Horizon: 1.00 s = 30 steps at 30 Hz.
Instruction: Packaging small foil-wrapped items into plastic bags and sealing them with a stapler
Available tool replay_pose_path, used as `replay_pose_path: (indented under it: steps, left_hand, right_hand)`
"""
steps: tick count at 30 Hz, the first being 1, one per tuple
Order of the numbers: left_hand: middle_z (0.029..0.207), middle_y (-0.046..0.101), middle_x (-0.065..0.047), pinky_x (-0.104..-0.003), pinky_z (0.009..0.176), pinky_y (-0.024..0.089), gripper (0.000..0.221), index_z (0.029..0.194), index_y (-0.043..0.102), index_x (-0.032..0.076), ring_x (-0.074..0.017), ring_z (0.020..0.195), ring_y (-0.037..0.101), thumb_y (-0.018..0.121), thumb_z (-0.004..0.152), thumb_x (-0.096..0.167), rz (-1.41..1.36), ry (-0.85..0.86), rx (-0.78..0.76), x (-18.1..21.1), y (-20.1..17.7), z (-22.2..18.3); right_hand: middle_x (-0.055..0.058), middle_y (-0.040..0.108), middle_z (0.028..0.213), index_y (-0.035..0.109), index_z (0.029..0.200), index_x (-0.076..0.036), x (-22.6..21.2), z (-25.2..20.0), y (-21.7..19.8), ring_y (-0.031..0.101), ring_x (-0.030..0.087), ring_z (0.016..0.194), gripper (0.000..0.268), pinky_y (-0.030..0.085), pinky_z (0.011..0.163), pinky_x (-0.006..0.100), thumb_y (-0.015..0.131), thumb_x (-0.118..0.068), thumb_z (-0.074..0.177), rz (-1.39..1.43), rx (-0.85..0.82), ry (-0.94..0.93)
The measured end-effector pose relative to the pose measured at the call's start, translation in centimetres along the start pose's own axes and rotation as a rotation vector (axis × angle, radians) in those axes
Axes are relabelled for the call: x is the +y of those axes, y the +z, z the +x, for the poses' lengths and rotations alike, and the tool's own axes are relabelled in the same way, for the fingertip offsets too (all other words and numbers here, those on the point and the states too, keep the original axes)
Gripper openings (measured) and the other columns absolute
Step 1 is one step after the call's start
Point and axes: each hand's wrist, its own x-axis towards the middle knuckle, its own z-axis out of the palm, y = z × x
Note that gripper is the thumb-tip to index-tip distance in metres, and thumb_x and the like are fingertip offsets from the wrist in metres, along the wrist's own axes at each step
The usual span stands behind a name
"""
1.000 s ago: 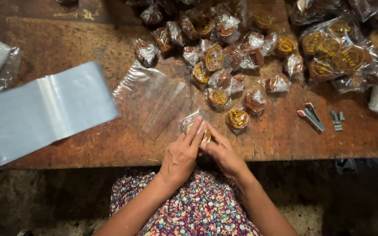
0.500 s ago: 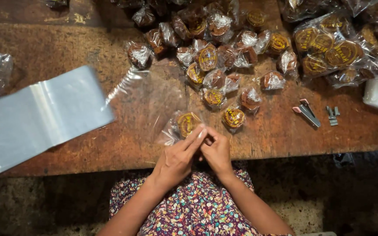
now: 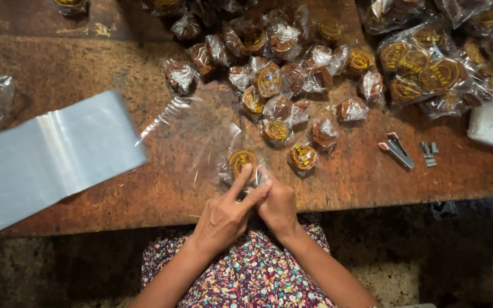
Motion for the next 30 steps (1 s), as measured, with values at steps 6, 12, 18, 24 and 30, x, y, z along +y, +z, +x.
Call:
replay_pose_path:
  steps: [6, 12, 18, 24, 30]
  left_hand:
    - [0.138, 0.06, -0.012, -0.04, 0.072, 0.051, 0.051, 0.139, 0.063, 0.023, -0.0303, 0.094, 0.063, 0.054, 0.089, 0.03, 0.108, 0.032, 0.063, -1.9, -1.2, 3.3]
    - [0.153, 0.047, -0.001, -0.045, 0.085, 0.037, 0.083, 0.154, 0.042, 0.027, -0.0325, 0.116, 0.044, 0.052, 0.072, 0.034, 0.273, -0.089, -0.353, -4.3, -1.9, 4.9]
    - [0.151, 0.044, -0.009, -0.046, 0.079, 0.044, 0.099, 0.158, 0.034, 0.015, -0.0372, 0.114, 0.049, 0.069, 0.066, 0.025, 0.315, -0.055, -0.432, -3.8, -2.0, 3.9]
    - [0.15, 0.046, -0.008, -0.043, 0.083, 0.043, 0.082, 0.158, 0.035, 0.014, -0.0325, 0.113, 0.051, 0.058, 0.08, 0.019, 0.397, -0.014, -0.352, -4.5, -0.8, 2.3]
    - [0.164, 0.029, -0.012, -0.063, 0.086, 0.046, 0.099, 0.155, 0.044, 0.027, -0.0498, 0.115, 0.05, 0.074, 0.063, 0.046, 0.378, -0.022, -0.328, -3.5, -5.8, 7.2]
  right_hand:
    - [0.013, 0.074, 0.067, 0.068, 0.113, -0.017, 0.3, 0.2, 0.5, 0.074, 0.035, 0.068, 0.04, 0.059, 0.059, 0.05, 0.081, -0.019, 0.075, -0.251, -0.041, -0.151]
    - [0.011, 0.073, 0.066, 0.06, 0.132, -0.019, 1.9, 0.4, 0.8, 0.075, 0.033, 0.065, 0.059, 0.059, 0.056, 0.048, 0.082, -0.03, 0.078, -0.329, -0.061, -0.203]
    - [0.015, 0.066, 0.061, 0.065, 0.124, -0.012, 2.8, 0.1, 1.8, 0.071, 0.035, 0.057, 0.043, 0.055, 0.049, 0.048, 0.068, -0.028, 0.083, -0.349, 0.011, -0.312]
    - [0.01, 0.067, 0.061, 0.068, 0.111, -0.017, 2.8, 0.8, 1.8, 0.071, 0.035, 0.061, 0.034, 0.054, 0.05, 0.048, 0.069, -0.026, 0.079, -0.353, -0.075, -0.216]
    - [0.019, 0.072, 0.075, 0.065, 0.108, -0.011, -1.5, 0.7, -2.1, 0.074, 0.04, 0.073, 0.024, 0.056, 0.062, 0.052, 0.064, -0.026, 0.089, -0.325, -0.325, -0.133]
